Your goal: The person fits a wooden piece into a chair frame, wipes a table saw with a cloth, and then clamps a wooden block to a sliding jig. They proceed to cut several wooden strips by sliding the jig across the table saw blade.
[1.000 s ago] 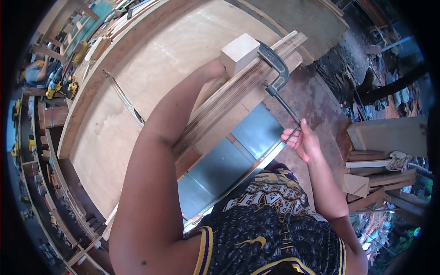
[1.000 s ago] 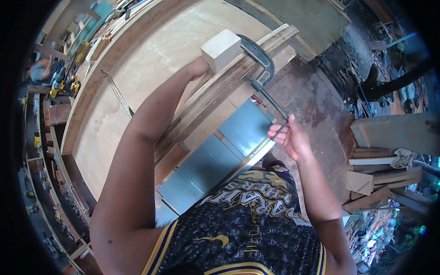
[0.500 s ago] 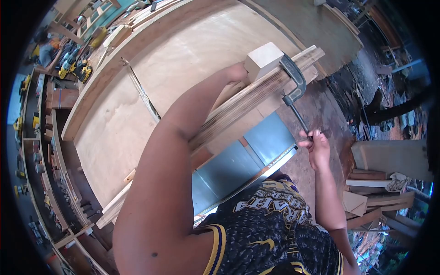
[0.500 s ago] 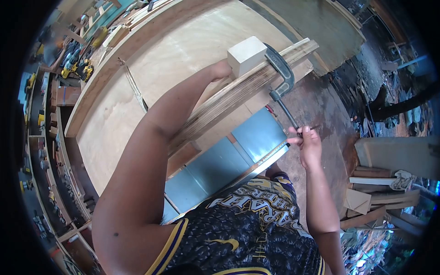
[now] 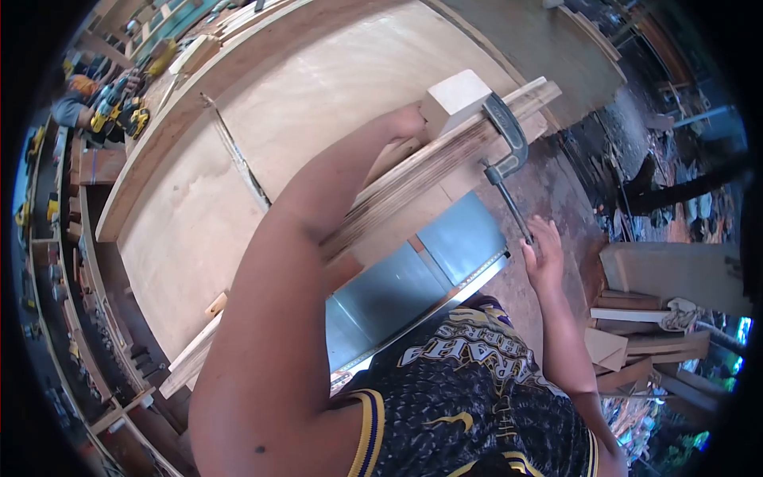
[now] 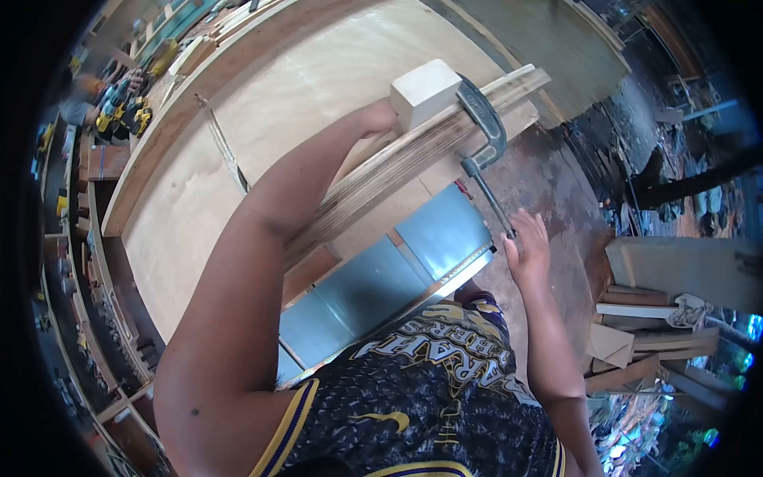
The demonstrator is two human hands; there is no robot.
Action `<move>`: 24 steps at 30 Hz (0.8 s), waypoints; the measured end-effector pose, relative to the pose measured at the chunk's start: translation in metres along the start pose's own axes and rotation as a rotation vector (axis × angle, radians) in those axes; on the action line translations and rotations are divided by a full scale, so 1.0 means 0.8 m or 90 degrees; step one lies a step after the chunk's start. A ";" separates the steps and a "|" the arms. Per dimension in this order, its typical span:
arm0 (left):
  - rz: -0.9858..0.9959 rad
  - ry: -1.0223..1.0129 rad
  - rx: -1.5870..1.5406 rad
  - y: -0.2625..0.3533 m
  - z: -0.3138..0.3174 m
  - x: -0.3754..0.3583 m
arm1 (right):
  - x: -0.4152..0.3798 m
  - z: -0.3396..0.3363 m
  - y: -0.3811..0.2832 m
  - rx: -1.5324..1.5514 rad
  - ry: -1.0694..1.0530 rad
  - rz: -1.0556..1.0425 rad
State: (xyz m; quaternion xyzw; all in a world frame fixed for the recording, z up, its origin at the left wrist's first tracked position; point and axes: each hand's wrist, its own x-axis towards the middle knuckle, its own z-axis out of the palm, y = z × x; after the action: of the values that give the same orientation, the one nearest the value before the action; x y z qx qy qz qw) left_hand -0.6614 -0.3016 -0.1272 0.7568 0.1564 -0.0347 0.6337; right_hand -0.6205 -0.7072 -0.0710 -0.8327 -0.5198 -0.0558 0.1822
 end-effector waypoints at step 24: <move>0.002 -0.013 -0.120 0.007 0.001 -0.004 | 0.021 -0.003 0.009 1.017 -0.106 0.706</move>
State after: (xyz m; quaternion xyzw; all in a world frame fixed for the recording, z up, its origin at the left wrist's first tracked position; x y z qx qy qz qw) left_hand -0.6628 -0.3043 -0.1212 0.6935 0.1512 -0.0268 0.7039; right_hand -0.6062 -0.6971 -0.0662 -0.5919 0.0499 0.4657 0.6560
